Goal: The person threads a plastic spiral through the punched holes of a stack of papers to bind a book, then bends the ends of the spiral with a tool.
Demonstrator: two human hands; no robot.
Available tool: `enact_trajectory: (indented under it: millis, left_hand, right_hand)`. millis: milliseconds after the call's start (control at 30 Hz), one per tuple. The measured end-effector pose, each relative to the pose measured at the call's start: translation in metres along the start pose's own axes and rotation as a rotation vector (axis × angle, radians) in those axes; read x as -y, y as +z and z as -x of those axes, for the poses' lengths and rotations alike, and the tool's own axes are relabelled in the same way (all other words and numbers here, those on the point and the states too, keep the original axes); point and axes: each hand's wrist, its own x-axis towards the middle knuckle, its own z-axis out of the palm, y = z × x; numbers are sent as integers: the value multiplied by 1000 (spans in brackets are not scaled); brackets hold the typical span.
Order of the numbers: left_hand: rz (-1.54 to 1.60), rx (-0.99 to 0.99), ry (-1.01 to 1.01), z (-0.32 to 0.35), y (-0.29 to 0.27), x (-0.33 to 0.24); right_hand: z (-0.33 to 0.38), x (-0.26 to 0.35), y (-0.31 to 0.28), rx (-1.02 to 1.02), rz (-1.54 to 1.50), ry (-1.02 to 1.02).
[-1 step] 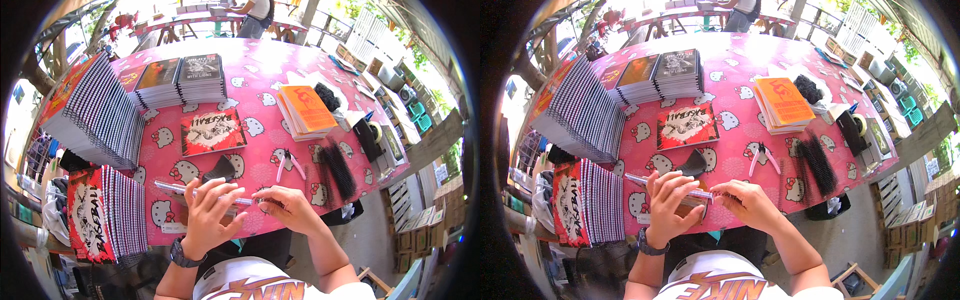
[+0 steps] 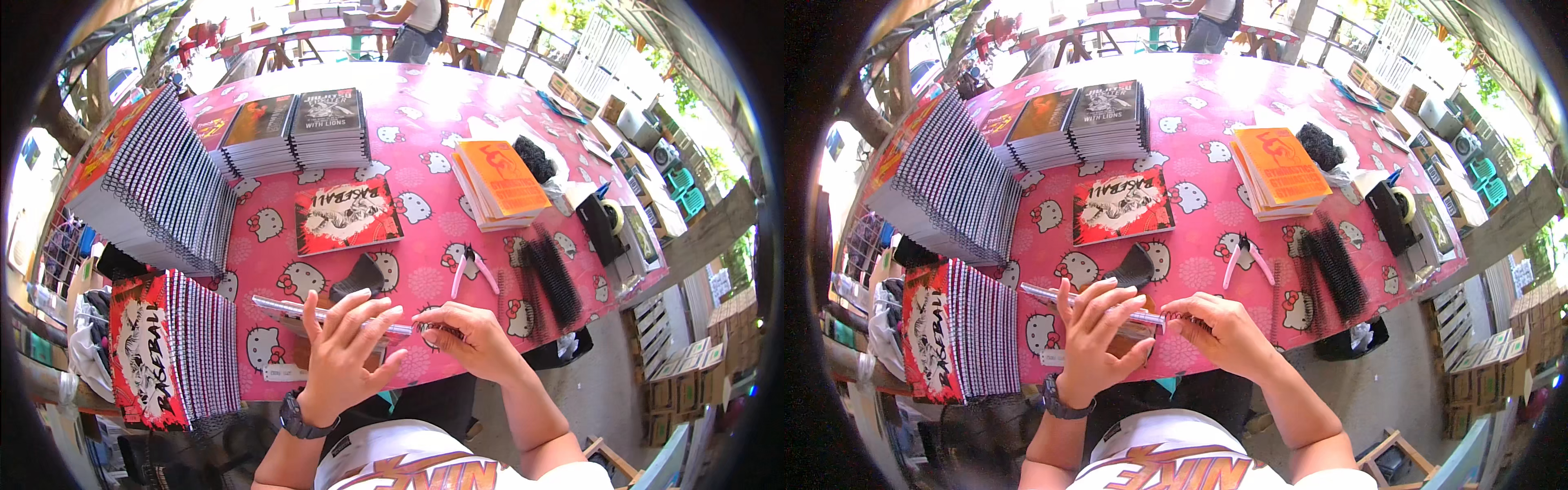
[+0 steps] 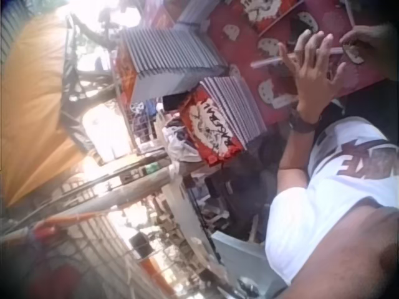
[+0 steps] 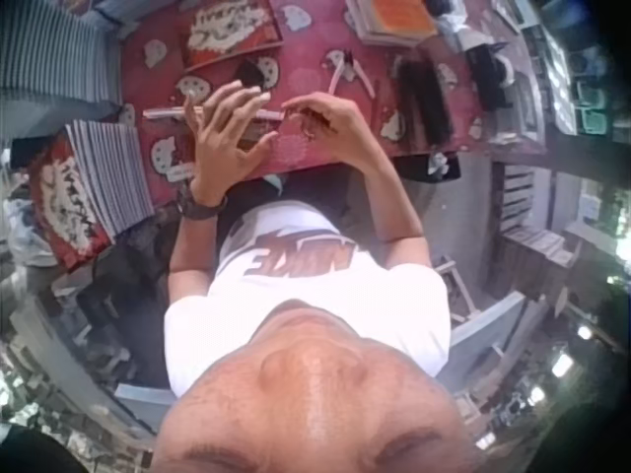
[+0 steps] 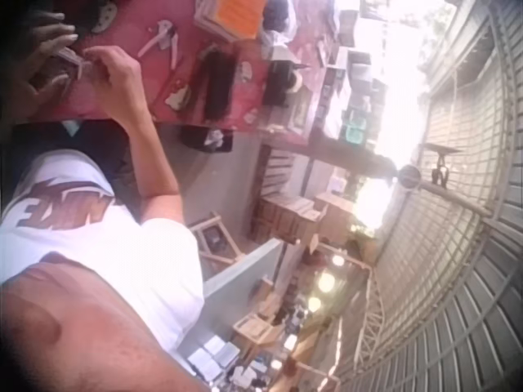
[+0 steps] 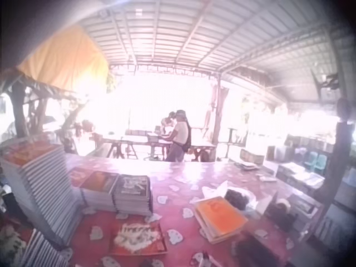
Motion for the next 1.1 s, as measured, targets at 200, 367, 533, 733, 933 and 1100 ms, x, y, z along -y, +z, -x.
enact_trajectory:
  millis: [200,367,533,733,933,1100]
  left_hand:
    - [28,60,-9,11,19,19]
    - [87,-25,-16,13,24,20]
    - [29,-116,85,18,32,20]
    - [53,-139,58,21,35,20]
    - [122,-114,92,21,35,25]
    - [131,-139,72,21,32,24]
  right_hand:
    - [2,-18,8,-87,-25,74]
    - [0,-24,13,-66,-58,7]
    - [-2,-25,13,-55,-92,4]
    - [-4,-28,13,-41,-101,-26]
    - [-7,-25,7,13,-46,-75]
    - [-7,-22,7,120,-23,-80]
